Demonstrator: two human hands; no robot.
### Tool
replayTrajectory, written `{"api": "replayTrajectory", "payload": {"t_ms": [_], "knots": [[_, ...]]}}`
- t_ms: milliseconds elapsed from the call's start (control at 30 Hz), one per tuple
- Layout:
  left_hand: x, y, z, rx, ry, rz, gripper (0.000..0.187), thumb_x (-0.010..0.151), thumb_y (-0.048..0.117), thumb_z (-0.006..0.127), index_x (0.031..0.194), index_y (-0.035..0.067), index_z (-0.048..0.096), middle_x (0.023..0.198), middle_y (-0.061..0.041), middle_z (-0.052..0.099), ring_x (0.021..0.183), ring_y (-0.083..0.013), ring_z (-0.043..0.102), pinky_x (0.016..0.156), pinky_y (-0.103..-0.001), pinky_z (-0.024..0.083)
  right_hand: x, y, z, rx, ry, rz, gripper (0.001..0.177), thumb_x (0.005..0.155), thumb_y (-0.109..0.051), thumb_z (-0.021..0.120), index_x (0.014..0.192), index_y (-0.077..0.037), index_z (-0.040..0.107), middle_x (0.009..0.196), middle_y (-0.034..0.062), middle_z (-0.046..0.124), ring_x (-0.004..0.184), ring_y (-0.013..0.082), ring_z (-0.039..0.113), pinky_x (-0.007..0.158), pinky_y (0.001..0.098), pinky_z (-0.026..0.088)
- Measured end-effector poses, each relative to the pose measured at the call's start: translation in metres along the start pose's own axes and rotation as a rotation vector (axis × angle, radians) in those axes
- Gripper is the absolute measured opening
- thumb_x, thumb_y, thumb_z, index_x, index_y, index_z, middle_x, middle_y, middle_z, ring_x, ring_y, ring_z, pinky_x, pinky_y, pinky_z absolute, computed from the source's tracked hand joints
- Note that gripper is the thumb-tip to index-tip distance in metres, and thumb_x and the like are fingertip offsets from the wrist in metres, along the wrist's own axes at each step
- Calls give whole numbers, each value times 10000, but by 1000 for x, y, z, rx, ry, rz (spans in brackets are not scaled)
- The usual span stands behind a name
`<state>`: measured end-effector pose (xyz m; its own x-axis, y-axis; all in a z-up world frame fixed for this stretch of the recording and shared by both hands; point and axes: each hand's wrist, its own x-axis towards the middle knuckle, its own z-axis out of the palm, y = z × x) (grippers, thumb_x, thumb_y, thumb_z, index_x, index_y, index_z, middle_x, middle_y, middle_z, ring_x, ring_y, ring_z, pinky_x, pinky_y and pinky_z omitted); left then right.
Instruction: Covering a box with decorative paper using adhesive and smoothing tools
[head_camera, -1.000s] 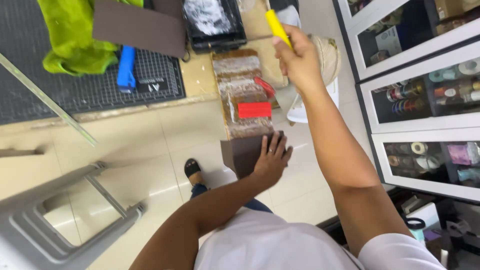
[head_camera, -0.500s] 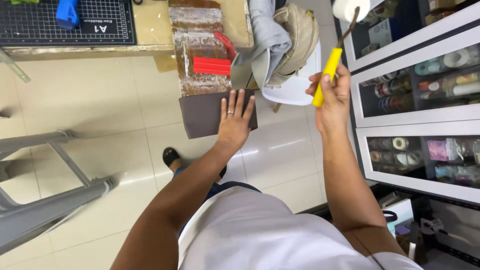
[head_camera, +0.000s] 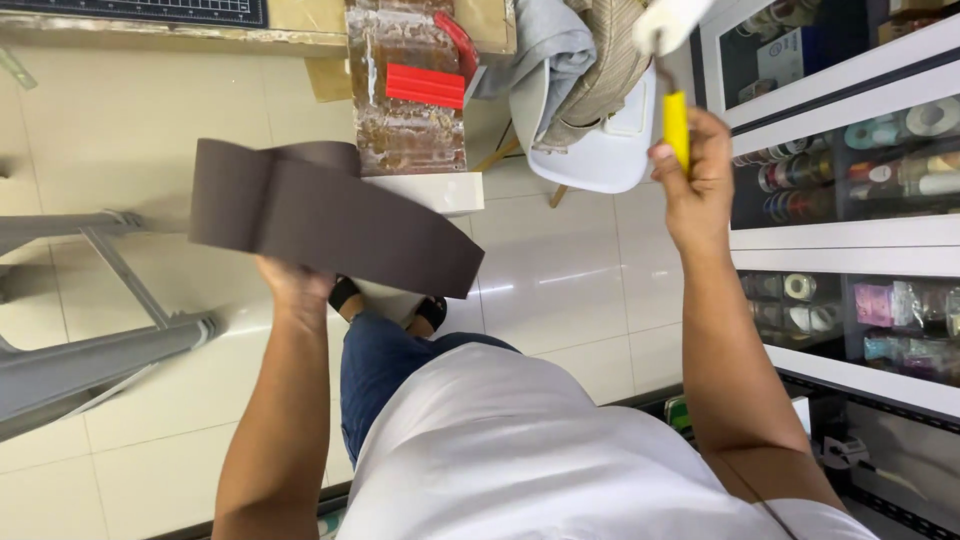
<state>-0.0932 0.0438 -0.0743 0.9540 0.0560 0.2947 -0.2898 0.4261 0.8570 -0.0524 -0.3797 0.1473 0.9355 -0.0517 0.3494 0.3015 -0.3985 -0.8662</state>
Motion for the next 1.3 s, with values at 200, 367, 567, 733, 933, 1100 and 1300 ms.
{"api": "replayTrajectory", "payload": {"t_ms": [200,367,567,733,933,1100,1300], "knots": [[-33,-34,7,-77,31,-334,774,1023,618,428,1569,68,425,1569,-156,441,1463,-314,366,1288,-503,182,-4,-33,25,-124,-195,-12,374,1101,-23,654,1455,-80,545,972,132,613,783,166,510,760,282,481],[-60,-52,-12,-162,31,-659,743,1040,614,374,1560,90,451,1513,-131,516,1400,-305,451,1262,-504,232,-15,-31,28,-265,-225,5,360,1053,-65,737,1399,-112,652,1012,149,681,815,225,581,780,340,508],[-101,-74,-26,-253,27,-982,720,1057,611,320,1551,112,478,1457,-106,591,1337,-295,537,1237,-504,281,-26,-15,28,-480,-354,-165,360,983,-99,801,1332,-147,730,1118,113,722,983,355,698,889,425,538],[-43,38,62,-254,-120,-909,825,1001,643,259,1483,13,486,1469,-256,563,1399,-400,500,1154,-481,331,-24,-9,22,-515,-351,-216,363,992,-109,798,1345,-157,728,1131,123,717,1005,372,697,905,452,538],[-62,-87,39,637,-404,-636,550,847,216,747,1331,27,567,1305,-195,588,1299,-333,523,1096,-426,405,-31,-6,18,-441,-245,-164,343,1035,-71,756,1371,-89,689,1280,167,692,1148,395,660,981,471,507],[-41,-49,102,864,-644,-724,969,667,628,855,1371,15,597,1369,-251,579,1369,-432,522,1210,-504,365,-49,-8,8,-424,-203,-125,351,1041,-37,750,1384,-54,678,1303,191,675,1177,392,645,987,473,505],[-18,-60,165,1104,-276,-1010,1114,766,981,370,1041,-22,769,1012,-208,767,1106,-322,721,879,-430,609,-69,-9,-7,-394,-81,-24,345,1022,23,743,1354,-53,688,1277,172,684,1103,367,663,962,451,512]]}}
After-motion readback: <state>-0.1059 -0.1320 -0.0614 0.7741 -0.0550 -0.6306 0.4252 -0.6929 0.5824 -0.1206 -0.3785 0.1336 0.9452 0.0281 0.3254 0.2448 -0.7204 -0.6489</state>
